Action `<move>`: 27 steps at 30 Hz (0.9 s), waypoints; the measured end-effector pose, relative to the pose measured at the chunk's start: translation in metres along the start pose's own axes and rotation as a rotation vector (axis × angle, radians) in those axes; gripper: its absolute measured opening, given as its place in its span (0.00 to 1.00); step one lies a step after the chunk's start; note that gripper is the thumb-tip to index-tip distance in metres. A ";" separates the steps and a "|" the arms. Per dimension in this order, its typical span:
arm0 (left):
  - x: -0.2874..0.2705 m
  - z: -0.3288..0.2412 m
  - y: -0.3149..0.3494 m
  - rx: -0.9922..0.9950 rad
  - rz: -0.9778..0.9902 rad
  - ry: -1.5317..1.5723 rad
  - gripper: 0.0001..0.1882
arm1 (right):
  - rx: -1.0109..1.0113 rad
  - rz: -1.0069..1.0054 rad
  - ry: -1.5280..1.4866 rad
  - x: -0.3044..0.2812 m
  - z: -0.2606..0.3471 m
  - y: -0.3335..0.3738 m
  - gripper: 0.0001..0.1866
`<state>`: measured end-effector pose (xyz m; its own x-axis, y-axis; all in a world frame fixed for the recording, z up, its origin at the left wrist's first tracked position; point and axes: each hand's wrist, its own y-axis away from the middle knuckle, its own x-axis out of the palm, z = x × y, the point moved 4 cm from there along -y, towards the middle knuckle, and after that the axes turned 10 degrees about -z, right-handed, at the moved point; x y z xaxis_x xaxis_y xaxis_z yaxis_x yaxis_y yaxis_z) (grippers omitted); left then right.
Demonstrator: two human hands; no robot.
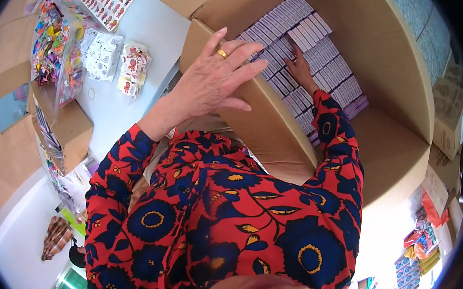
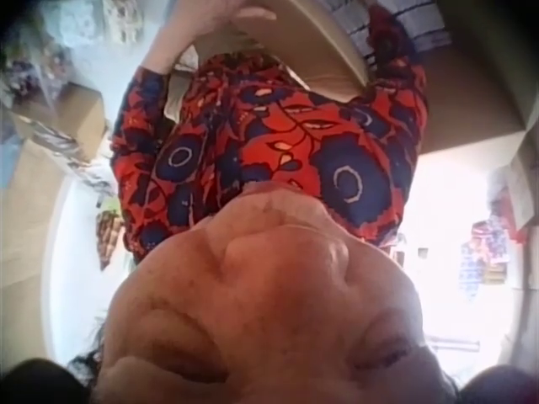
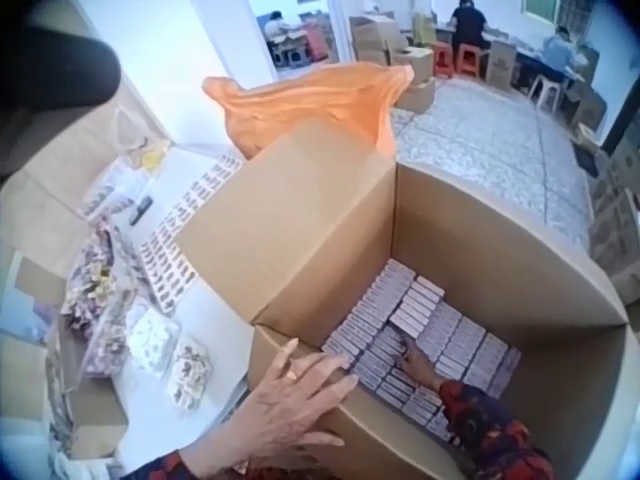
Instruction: Packing small toy or product boxes into larger shipping cartons.
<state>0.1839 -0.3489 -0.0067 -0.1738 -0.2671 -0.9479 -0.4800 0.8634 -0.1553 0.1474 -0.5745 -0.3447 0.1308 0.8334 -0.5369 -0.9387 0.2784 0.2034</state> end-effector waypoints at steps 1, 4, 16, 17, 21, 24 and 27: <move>0.000 0.000 0.000 0.007 -0.008 -0.003 0.41 | -0.004 -0.001 0.000 0.003 -0.002 -0.004 0.38; 0.000 0.000 0.000 0.024 -0.023 0.001 0.41 | -0.024 -0.025 -0.038 0.013 -0.016 -0.012 0.39; 0.003 0.004 0.001 0.070 -0.039 -0.026 0.40 | 0.366 0.246 -0.253 -0.004 -0.011 -0.031 0.39; 0.003 0.003 0.001 0.078 -0.043 -0.027 0.40 | 0.455 0.241 -0.398 -0.007 -0.012 -0.032 0.41; 0.002 0.004 0.003 0.073 -0.049 -0.050 0.40 | 0.457 0.253 -0.395 -0.005 0.003 -0.029 0.41; 0.004 0.002 0.003 0.073 -0.051 -0.034 0.40 | 0.477 0.264 -0.366 -0.005 0.006 -0.028 0.42; 0.001 -0.002 0.003 0.073 -0.079 -0.031 0.39 | 0.492 0.293 -0.330 -0.005 0.010 -0.029 0.42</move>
<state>0.1807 -0.3469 -0.0078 -0.1106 -0.3230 -0.9399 -0.4269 0.8695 -0.2485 0.1773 -0.5823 -0.3396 0.0562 0.9886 -0.1394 -0.7051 0.1381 0.6955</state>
